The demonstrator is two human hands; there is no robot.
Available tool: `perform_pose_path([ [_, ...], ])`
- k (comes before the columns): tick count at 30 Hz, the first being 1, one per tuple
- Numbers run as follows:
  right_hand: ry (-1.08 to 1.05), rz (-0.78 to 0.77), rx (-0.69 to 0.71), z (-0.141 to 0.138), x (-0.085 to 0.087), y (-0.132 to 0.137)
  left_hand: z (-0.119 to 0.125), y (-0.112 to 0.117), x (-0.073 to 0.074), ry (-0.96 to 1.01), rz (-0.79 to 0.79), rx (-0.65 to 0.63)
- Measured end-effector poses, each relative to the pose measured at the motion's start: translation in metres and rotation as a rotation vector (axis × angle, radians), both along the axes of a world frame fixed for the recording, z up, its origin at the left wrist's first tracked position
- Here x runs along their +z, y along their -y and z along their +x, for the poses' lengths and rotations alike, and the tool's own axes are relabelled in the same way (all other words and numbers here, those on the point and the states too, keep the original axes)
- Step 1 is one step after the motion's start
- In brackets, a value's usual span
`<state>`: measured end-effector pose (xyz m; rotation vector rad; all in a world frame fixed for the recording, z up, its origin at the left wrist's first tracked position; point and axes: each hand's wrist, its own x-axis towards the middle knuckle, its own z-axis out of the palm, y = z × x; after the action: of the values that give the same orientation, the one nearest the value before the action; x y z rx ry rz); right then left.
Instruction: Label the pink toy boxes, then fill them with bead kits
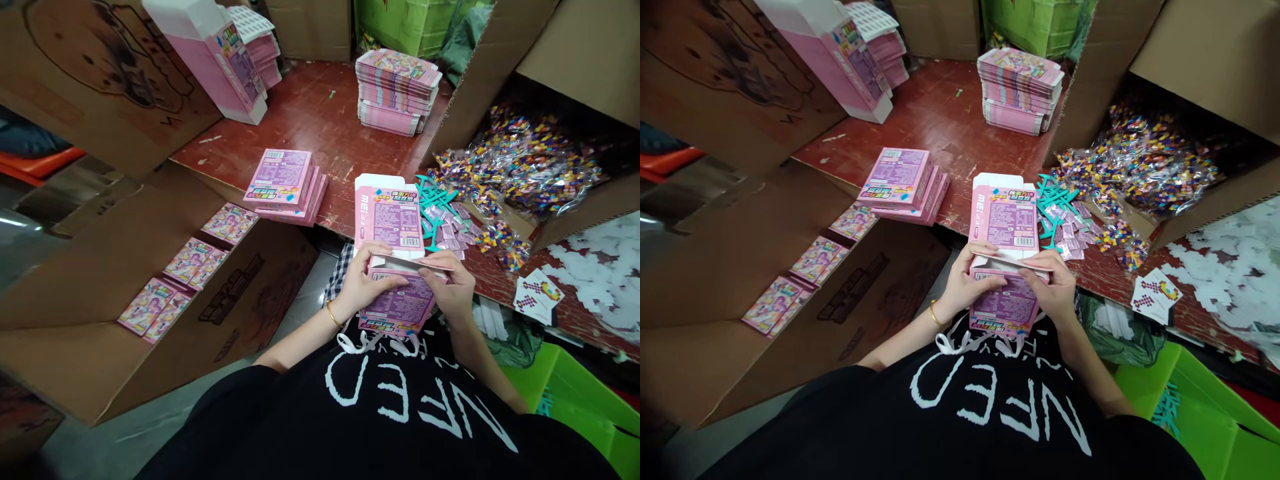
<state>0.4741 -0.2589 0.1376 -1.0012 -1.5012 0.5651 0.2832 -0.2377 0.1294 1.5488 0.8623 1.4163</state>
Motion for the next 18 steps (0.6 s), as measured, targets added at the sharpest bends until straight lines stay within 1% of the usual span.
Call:
perform_pose_path([
  [3,0.041,0.02,0.114,0.011,-0.002,-0.003,-0.005,-0.004,-0.002,0.009,0.025,-0.018],
  [5,0.025,-0.028,0.228,0.017,-0.004,-0.005,-0.006,-0.006,-0.003,0.022,0.011,-0.073],
  [7,0.012,-0.114,0.297,0.022,-0.002,-0.007,-0.006,-0.005,-0.002,0.017,-0.016,-0.104],
  [9,0.015,-0.23,0.309,0.025,0.003,-0.009,-0.005,-0.004,0.003,-0.004,-0.076,-0.081],
  [12,0.006,-0.421,0.271,0.028,0.012,-0.013,-0.001,-0.002,0.009,-0.013,-0.174,0.014],
  [14,-0.041,-0.513,0.262,0.031,0.013,-0.019,0.001,-0.001,0.009,-0.01,-0.175,0.043],
  [16,-0.087,-0.551,0.301,0.033,0.01,-0.025,0.003,-0.002,0.004,-0.013,-0.134,0.027],
  [18,-0.089,-0.527,0.345,0.036,0.005,-0.029,0.004,-0.003,-0.003,-0.006,-0.095,0.005],
])
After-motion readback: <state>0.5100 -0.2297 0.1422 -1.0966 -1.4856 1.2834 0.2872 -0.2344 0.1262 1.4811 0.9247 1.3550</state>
